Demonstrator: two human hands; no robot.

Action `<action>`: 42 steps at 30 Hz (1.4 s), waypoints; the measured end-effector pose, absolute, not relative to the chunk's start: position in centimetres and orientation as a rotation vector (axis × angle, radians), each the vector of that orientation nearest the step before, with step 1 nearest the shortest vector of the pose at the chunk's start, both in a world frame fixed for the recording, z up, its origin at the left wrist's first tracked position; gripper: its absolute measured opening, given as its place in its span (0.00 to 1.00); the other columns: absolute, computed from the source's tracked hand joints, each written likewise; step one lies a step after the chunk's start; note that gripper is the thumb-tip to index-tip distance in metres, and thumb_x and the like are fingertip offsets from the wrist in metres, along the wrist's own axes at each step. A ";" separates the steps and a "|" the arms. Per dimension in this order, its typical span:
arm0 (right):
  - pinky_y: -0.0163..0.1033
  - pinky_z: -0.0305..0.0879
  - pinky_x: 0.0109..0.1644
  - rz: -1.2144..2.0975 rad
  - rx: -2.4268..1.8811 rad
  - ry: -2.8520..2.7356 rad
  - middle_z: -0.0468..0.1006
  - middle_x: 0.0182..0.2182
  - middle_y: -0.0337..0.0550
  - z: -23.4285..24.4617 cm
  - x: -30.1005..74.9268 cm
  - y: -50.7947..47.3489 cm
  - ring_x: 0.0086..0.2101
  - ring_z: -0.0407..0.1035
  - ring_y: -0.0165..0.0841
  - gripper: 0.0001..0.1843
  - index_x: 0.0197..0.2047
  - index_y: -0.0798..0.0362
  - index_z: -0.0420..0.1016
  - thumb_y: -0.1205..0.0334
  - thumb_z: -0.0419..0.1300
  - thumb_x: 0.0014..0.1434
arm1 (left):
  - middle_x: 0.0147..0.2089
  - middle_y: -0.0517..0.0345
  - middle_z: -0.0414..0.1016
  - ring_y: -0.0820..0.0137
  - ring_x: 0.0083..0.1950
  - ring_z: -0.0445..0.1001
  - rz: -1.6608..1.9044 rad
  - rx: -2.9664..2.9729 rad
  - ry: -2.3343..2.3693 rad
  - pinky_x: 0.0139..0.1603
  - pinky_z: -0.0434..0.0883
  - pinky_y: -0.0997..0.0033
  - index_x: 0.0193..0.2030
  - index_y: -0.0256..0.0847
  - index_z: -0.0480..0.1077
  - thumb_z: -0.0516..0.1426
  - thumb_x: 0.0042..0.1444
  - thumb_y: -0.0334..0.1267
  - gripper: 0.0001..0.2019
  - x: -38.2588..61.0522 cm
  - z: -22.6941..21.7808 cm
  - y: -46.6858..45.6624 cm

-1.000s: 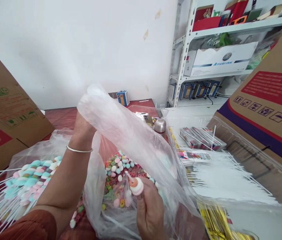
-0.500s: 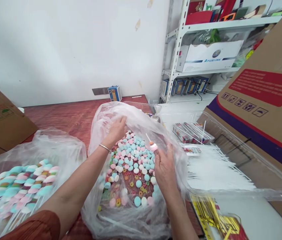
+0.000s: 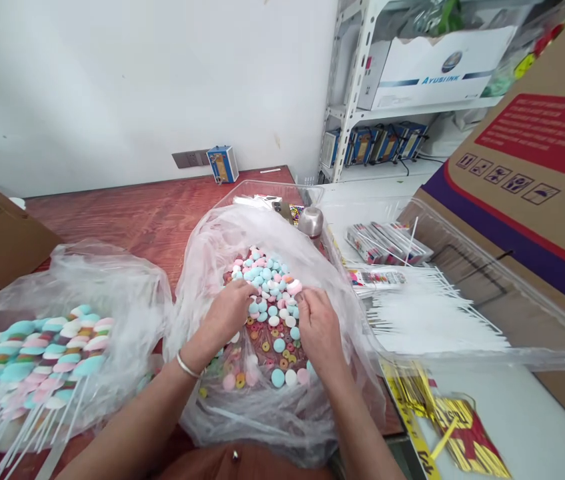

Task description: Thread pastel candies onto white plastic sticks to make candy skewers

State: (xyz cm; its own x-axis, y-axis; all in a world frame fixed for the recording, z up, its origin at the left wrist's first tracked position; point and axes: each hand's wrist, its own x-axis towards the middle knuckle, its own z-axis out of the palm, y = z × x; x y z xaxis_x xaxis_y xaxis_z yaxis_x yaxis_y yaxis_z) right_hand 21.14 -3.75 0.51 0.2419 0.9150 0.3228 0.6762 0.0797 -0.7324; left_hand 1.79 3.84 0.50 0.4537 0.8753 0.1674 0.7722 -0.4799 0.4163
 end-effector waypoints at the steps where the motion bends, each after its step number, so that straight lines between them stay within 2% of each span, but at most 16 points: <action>1: 0.41 0.65 0.47 0.374 -1.659 -1.511 0.75 0.39 0.46 0.4 20.8 -4.6 0.43 0.69 0.37 0.18 0.38 0.52 0.73 0.55 0.44 0.68 | 0.41 0.48 0.73 0.59 0.46 0.70 0.532 2.424 1.364 0.50 0.65 0.61 0.40 0.44 0.76 0.52 0.57 0.26 0.13 1.6 -0.4 3.0; 5: 0.36 0.61 0.38 0.515 -1.691 -1.550 0.73 0.32 0.42 -0.3 19.1 -7.9 0.34 0.68 0.34 0.18 0.34 0.51 0.71 0.56 0.45 0.68 | 0.41 0.49 0.74 0.57 0.47 0.69 0.636 2.399 1.278 0.53 0.64 0.57 0.40 0.45 0.76 0.56 0.57 0.30 0.09 1.1 -3.1 1.8; 9: 0.36 0.58 0.35 0.594 -1.775 -1.561 0.73 0.28 0.41 -1.5 18.1 -9.7 0.31 0.67 0.34 0.19 0.32 0.52 0.71 0.56 0.44 0.68 | 0.43 0.51 0.75 0.59 0.49 0.69 0.788 2.217 1.260 0.55 0.64 0.57 0.42 0.44 0.76 0.57 0.55 0.27 0.11 1.4 -2.9 1.7; 12: 0.35 0.56 0.33 0.641 -1.829 -1.550 0.73 0.26 0.38 -1.8 17.7 -10.6 0.28 0.67 0.33 0.19 0.34 0.51 0.71 0.55 0.44 0.68 | 0.42 0.54 0.76 0.65 0.43 0.72 0.906 1.745 1.203 0.49 0.69 0.63 0.48 0.43 0.76 0.59 0.55 0.30 0.14 1.5 -1.6 1.2; 15: 0.35 0.55 0.33 0.616 -1.868 -1.565 0.74 0.28 0.39 -1.7 17.3 -11.3 0.29 0.67 0.33 0.18 0.35 0.51 0.70 0.55 0.44 0.68 | 0.35 0.58 0.76 0.73 0.33 0.72 0.860 1.144 1.047 0.38 0.71 0.72 0.48 0.40 0.76 0.62 0.54 0.34 0.14 1.5 -0.6 0.5; 18: 0.35 0.57 0.34 0.566 -1.876 -1.594 0.75 0.31 0.41 -2.0 17.0 -11.7 0.31 0.69 0.34 0.18 0.36 0.51 0.71 0.56 0.43 0.68 | 0.37 0.56 0.77 0.75 0.35 0.75 0.848 0.741 0.928 0.40 0.73 0.75 0.46 0.37 0.77 0.65 0.51 0.33 0.14 1.2 -0.4 -0.3; 21: 0.35 0.57 0.35 0.541 -1.884 -1.604 0.76 0.32 0.42 -2.4 16.8 -11.9 0.32 0.70 0.34 0.18 0.37 0.51 0.72 0.56 0.43 0.68 | 0.38 0.55 0.77 0.75 0.36 0.76 0.845 0.578 0.886 0.39 0.74 0.76 0.46 0.36 0.76 0.65 0.51 0.32 0.14 0.8 -0.7 -0.8; 24: 0.35 0.56 0.33 0.517 -1.913 -1.576 0.76 0.30 0.41 -2.4 17.2 -12.1 0.30 0.70 0.34 0.19 0.35 0.51 0.71 0.54 0.44 0.67 | 0.36 0.57 0.76 0.76 0.32 0.74 0.861 0.672 0.976 0.33 0.71 0.78 0.47 0.38 0.75 0.64 0.52 0.36 0.14 0.3 -1.2 -0.9; 27: 0.35 0.55 0.32 0.449 -1.975 -1.519 0.76 0.28 0.41 -2.3 18.0 -12.3 0.29 0.69 0.34 0.20 0.32 0.51 0.71 0.53 0.44 0.67 | 0.32 0.60 0.75 0.75 0.29 0.70 0.856 1.064 1.152 0.30 0.67 0.77 0.46 0.40 0.75 0.63 0.54 0.37 0.12 -0.2 -1.5 -1.0; 30: 0.35 0.53 0.30 0.430 -2.028 -1.491 0.75 0.27 0.42 -2.4 18.6 -12.6 0.27 0.67 0.34 0.21 0.31 0.51 0.71 0.51 0.44 0.66 | 0.34 0.59 0.75 0.72 0.33 0.71 0.798 1.571 1.162 0.36 0.68 0.73 0.40 0.40 0.77 0.62 0.52 0.32 0.08 -0.4 -1.9 -1.6; 33: 0.35 0.53 0.30 0.465 -2.041 -1.468 0.75 0.26 0.42 -2.7 18.7 -12.8 0.26 0.66 0.34 0.20 0.30 0.51 0.70 0.51 0.44 0.65 | 0.37 0.58 0.76 0.70 0.39 0.72 0.775 1.841 1.130 0.42 0.69 0.70 0.37 0.41 0.76 0.61 0.52 0.29 0.07 0.2 -2.3 -2.2; 37: 0.35 0.53 0.30 0.478 -2.037 -1.454 0.74 0.25 0.41 -3.1 18.6 -12.8 0.26 0.65 0.33 0.20 0.30 0.51 0.69 0.51 0.44 0.66 | 0.38 0.59 0.76 0.70 0.38 0.73 0.838 1.898 1.230 0.42 0.70 0.69 0.40 0.42 0.75 0.59 0.55 0.29 0.08 1.8 -2.5 -1.8; 42: 0.35 0.52 0.31 0.479 -2.037 -1.437 0.74 0.26 0.41 -3.2 18.7 -12.8 0.26 0.65 0.33 0.20 0.30 0.51 0.68 0.51 0.44 0.66 | 0.47 0.56 0.77 0.67 0.49 0.74 0.848 2.161 1.183 0.52 0.70 0.65 0.46 0.43 0.74 0.56 0.58 0.26 0.12 3.8 -3.0 -0.3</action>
State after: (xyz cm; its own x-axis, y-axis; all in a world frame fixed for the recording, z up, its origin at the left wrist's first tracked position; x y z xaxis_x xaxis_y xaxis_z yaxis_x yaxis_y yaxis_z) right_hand 18.72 -12.77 -3.20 0.3505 0.9355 0.0448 0.7212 -0.2391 -0.6502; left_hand 3.77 -0.25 -3.03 0.4192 0.8667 0.2702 0.5343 -0.4762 0.6984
